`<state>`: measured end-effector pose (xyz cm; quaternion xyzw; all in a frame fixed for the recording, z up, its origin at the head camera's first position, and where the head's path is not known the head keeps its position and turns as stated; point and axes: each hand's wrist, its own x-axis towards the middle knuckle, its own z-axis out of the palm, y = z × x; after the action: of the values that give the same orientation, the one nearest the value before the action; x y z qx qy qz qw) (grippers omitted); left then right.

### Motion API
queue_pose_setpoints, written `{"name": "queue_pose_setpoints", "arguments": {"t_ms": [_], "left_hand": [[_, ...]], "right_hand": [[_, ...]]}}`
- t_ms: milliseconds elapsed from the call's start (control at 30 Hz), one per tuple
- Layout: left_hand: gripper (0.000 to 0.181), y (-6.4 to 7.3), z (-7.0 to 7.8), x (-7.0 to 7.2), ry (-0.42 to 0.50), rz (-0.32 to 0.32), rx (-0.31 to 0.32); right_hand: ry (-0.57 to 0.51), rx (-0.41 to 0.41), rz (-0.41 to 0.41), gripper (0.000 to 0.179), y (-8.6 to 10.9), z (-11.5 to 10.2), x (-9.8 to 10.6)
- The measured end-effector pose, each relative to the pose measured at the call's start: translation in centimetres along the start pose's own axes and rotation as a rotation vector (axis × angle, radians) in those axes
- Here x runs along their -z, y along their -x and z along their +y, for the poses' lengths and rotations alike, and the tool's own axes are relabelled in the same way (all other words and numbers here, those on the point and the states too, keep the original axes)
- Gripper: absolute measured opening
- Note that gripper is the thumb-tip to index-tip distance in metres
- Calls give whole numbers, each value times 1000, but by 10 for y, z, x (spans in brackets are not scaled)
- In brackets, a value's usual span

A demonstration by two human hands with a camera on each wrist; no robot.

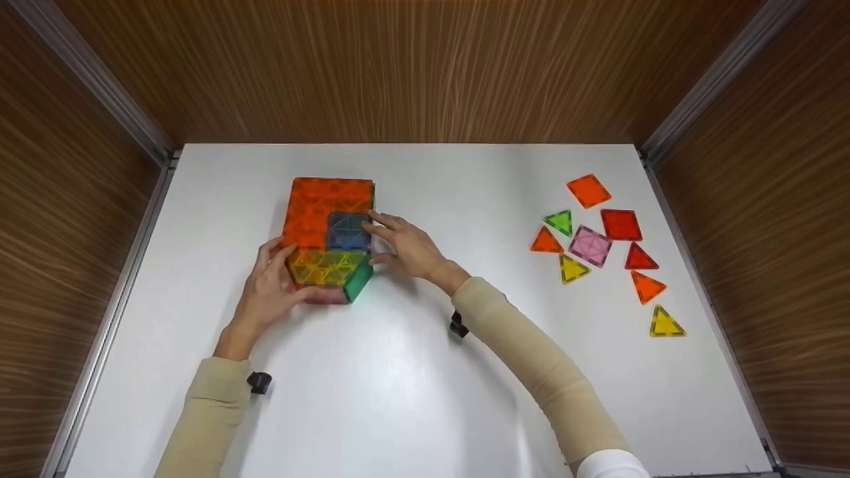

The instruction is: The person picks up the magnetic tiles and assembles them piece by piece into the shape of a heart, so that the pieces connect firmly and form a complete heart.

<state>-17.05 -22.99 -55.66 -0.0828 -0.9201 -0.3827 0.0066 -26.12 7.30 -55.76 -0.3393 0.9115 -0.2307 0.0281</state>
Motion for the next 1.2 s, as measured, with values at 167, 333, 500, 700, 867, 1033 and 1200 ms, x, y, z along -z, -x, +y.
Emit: {"name": "queue_pose_setpoints", "arguments": {"t_ms": [167, 333, 500, 700, 867, 1033, 1200], "left_hand": [[97, -10, -5, 9, 22, -52, -21], [99, -19, -8, 16, 26, -75, -48], [106, -14, 1, 10, -38, -56, -12], [114, 4, 37, -22, -128, 91, 55], [107, 6, 49, -39, -183, 175, 54], [103, 0, 46, -31, -153, 105, 74], [102, -10, 33, -17, -115, 17, 66]], "right_hand": [[28, -20, 61, 72, 6, -5, -3], [42, -15, 127, 66, 9, -9, -5], [58, 0, 101, 70, 6, -4, -1], [84, -67, -15, 86, -10, 9, 13], [67, -94, -53, 82, -18, 16, 16], [45, -83, -22, 78, -13, 19, 14], [84, -68, 54, 69, -3, 20, 13]]}}
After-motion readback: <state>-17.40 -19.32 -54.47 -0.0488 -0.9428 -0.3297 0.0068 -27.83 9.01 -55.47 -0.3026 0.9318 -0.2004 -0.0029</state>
